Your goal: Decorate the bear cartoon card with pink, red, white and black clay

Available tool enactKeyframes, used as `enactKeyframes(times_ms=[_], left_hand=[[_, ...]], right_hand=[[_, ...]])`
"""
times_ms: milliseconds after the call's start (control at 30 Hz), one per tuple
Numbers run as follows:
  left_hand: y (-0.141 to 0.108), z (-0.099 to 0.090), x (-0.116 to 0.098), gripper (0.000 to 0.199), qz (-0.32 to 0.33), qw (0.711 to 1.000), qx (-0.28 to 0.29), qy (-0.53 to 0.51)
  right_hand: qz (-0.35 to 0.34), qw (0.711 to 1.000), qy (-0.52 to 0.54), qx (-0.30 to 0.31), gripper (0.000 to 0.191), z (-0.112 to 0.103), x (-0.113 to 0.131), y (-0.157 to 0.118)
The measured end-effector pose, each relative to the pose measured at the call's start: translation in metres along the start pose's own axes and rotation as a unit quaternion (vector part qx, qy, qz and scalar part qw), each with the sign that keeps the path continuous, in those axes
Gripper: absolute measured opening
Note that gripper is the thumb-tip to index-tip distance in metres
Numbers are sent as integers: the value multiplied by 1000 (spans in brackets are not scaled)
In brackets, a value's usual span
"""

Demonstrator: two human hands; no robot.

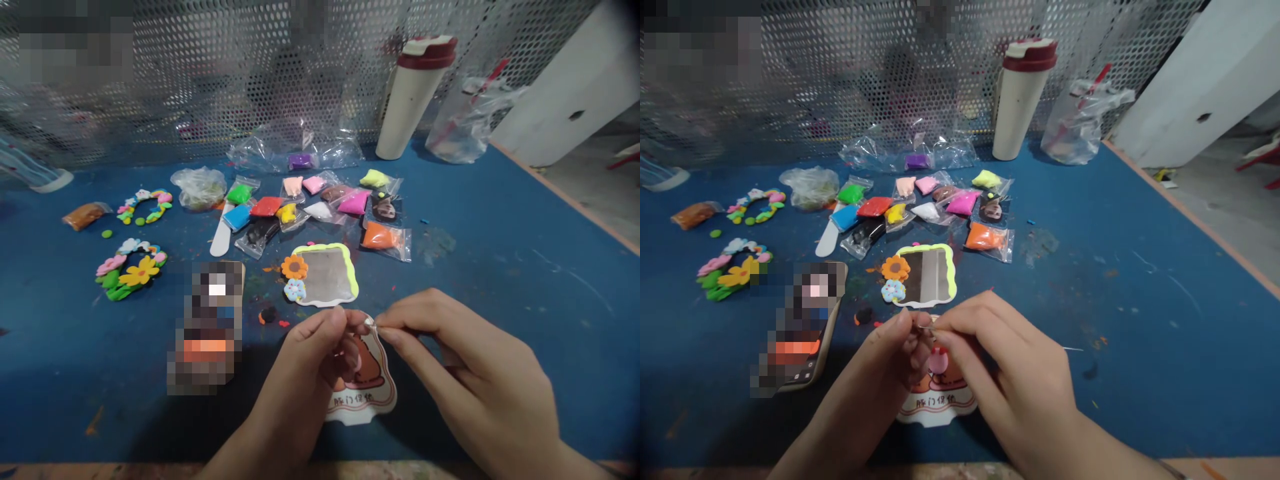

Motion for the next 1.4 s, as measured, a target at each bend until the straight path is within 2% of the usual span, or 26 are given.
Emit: enactKeyframes(times_ms=[167,333,667,800,1400], left_hand=[[-1,-1,2,35,-12,1000,-11,15],[-1,-2,3,36,-10,1000,-7,22],[-1,5,1,25,8,999,24,-21],[0,9,1,26,6,999,41,-27],[0,9,2,26,2,998,47,-42]], right_hand=[[42,995,84,35,17,8,-13,1],[85,976,176,93,17,19,-23,1],[90,961,236,109,19,25,-26,1],[91,961,237,109,18,26,-26,0],[85,970,202,103,19,25,-27,-2]])
Point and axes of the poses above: each hand's wrist, its own y-axis towards the middle knuckle, its own z-axis out of the palm, x = y × z, the point moved 10 cm from there along y, towards the middle knuckle, and after that the axes turned 15 degrees about x, right-handed, at the moved point
